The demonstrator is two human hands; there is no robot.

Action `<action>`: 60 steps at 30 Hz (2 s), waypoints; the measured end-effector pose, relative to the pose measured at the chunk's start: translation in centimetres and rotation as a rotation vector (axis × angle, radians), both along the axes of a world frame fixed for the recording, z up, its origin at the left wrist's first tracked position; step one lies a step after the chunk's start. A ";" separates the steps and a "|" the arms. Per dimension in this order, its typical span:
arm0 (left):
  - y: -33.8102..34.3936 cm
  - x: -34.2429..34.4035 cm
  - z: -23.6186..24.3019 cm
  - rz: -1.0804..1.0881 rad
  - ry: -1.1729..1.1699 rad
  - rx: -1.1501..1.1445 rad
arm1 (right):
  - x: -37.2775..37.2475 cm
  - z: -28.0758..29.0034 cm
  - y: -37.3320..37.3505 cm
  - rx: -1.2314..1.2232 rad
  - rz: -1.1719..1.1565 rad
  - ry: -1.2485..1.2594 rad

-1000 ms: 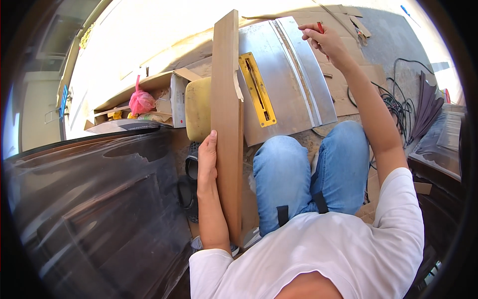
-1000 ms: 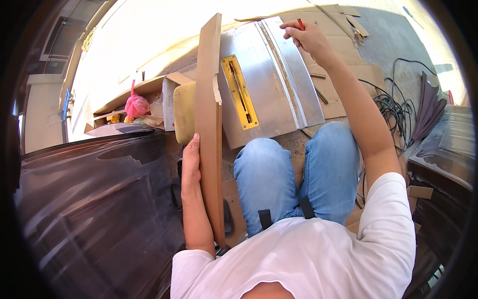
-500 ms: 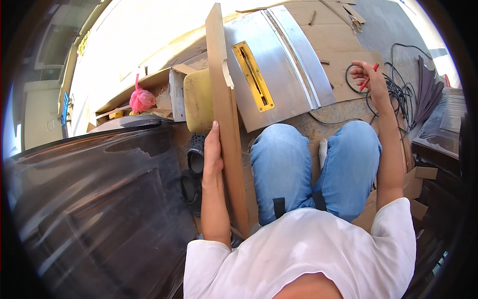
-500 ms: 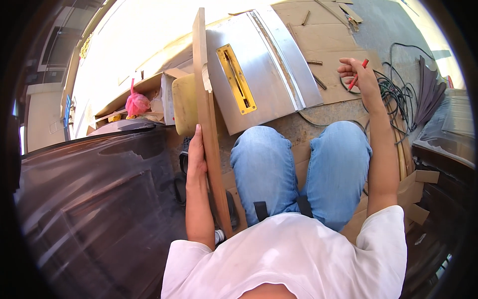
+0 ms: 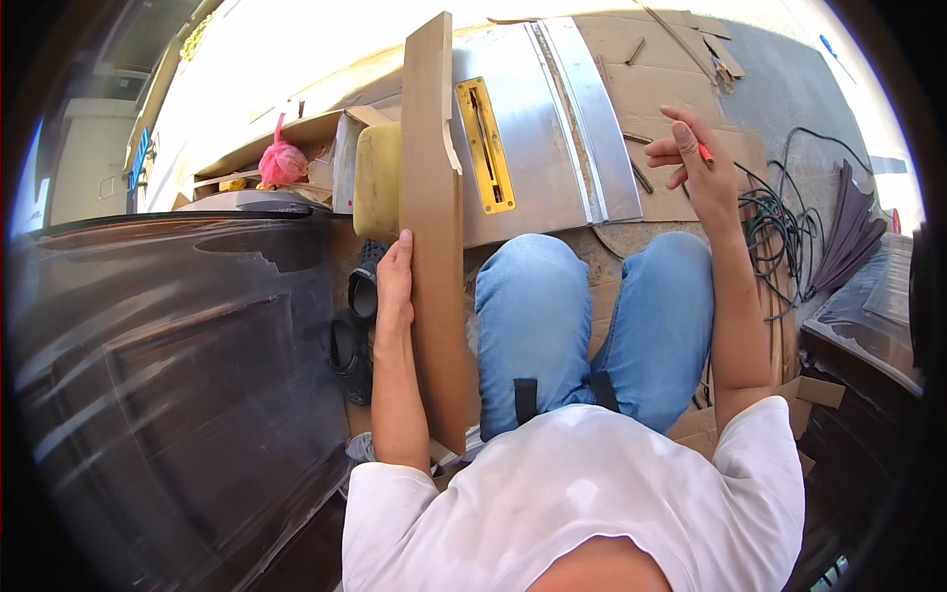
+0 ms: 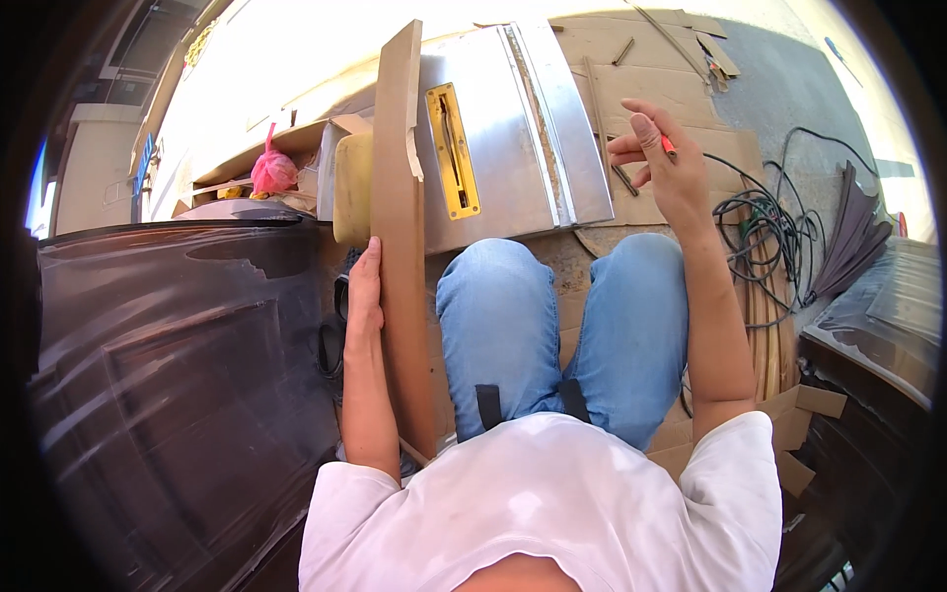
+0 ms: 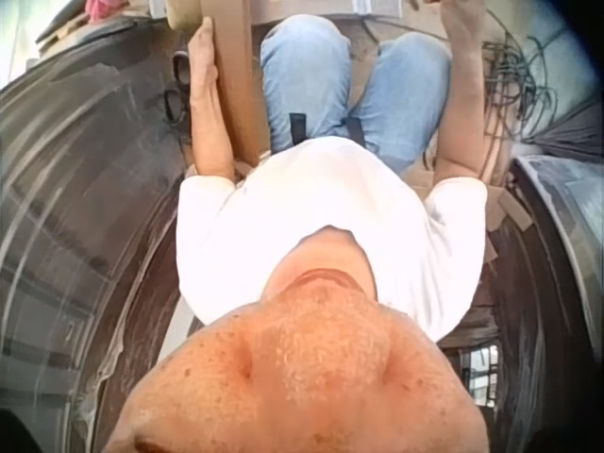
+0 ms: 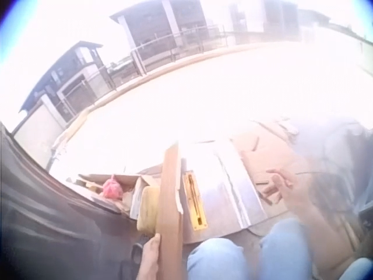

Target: The person uses a saw to cut a wooden plank and then places it into a partially completed wood floor.

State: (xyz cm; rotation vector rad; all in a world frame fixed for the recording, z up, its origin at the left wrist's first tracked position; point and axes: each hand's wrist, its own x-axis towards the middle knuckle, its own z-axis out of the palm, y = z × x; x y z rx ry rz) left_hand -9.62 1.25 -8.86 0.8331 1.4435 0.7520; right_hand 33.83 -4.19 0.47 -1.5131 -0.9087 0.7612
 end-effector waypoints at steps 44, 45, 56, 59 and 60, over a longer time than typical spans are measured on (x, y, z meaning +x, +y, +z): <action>7.4 0.4 15.7 -0.065 0.282 0.183 | 5.7 -5.5 22.6 0.064 0.265 -0.880; 7.5 -0.8 14.4 -0.053 0.162 0.133 | 4.7 -6.7 25.9 0.096 0.298 -0.909; 8.2 -3.0 22.7 0.193 0.190 0.012 | 4.4 -10.1 39.4 -0.669 0.645 -0.645; 9.2 -3.2 28.2 0.170 0.286 0.137 | 3.4 -9.8 31.5 -0.054 -0.023 -0.085; 9.6 -3.0 29.8 0.138 0.364 0.205 | 4.7 -10.1 27.1 -0.094 -0.060 0.014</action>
